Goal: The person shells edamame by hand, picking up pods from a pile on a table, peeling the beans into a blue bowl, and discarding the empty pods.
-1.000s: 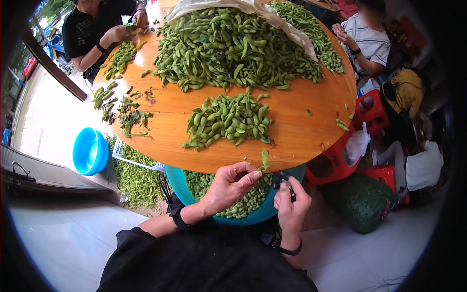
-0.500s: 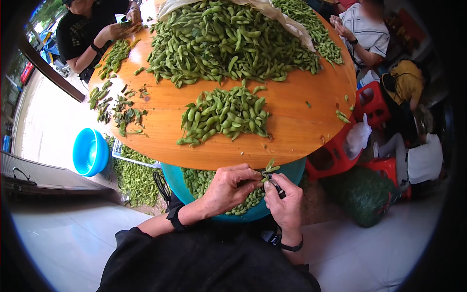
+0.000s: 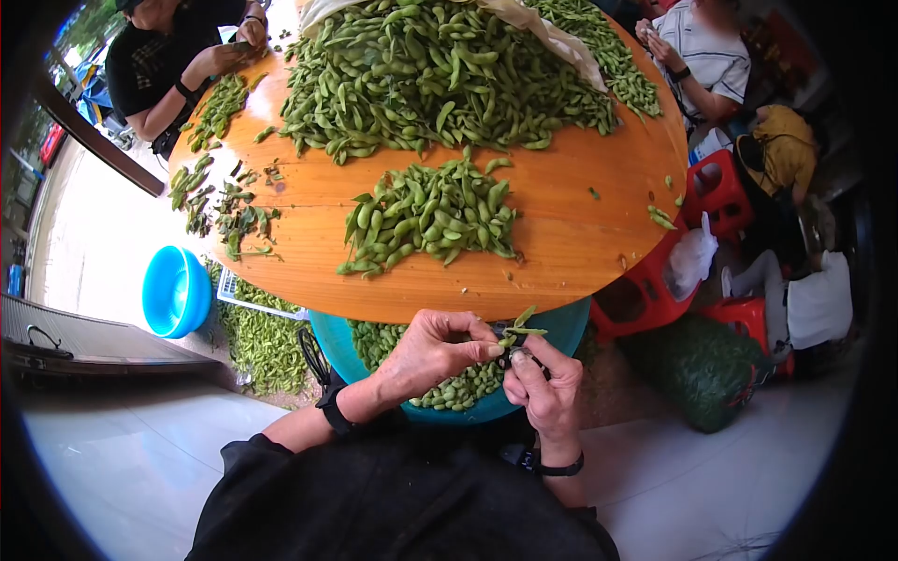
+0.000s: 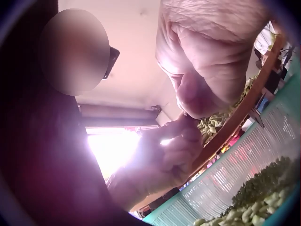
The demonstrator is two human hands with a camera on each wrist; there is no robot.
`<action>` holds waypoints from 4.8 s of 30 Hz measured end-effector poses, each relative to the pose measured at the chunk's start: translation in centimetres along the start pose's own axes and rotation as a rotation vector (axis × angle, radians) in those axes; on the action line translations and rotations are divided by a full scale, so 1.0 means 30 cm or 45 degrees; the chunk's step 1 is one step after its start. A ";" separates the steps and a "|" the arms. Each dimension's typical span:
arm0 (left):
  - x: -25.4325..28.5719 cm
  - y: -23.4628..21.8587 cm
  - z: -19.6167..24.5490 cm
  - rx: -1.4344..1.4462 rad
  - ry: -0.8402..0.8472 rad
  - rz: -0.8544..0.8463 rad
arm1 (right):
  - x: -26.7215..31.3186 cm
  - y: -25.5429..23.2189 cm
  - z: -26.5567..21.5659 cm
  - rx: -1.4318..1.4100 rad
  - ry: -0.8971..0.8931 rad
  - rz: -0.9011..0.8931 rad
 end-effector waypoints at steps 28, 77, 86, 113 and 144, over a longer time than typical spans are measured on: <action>0.001 0.040 -0.098 0.528 -0.130 0.007 | -0.003 0.024 -0.065 0.439 -0.211 0.225; 0.031 0.004 -0.080 0.220 -0.166 -0.234 | -0.001 0.042 -0.066 1.017 -0.479 0.281; 0.087 -0.026 0.144 -0.962 0.656 -0.468 | 0.152 -0.424 -0.248 2.016 -0.309 0.923; 0.044 -0.044 0.087 -0.465 0.452 0.126 | -0.065 0.051 -0.049 -0.047 0.096 -0.019; 0.041 -0.037 -0.022 -0.071 -0.215 -0.367 | -0.029 0.055 -0.045 0.631 -0.260 0.105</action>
Point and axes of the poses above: each hand's wrist, its own x-axis away from the middle knuckle, its own y-axis out of the palm, z = x × y, the point moved 6 cm from there along -x, towards the middle knuckle, and after that the axes turned 3 degrees about z, right-handed, at the moved point
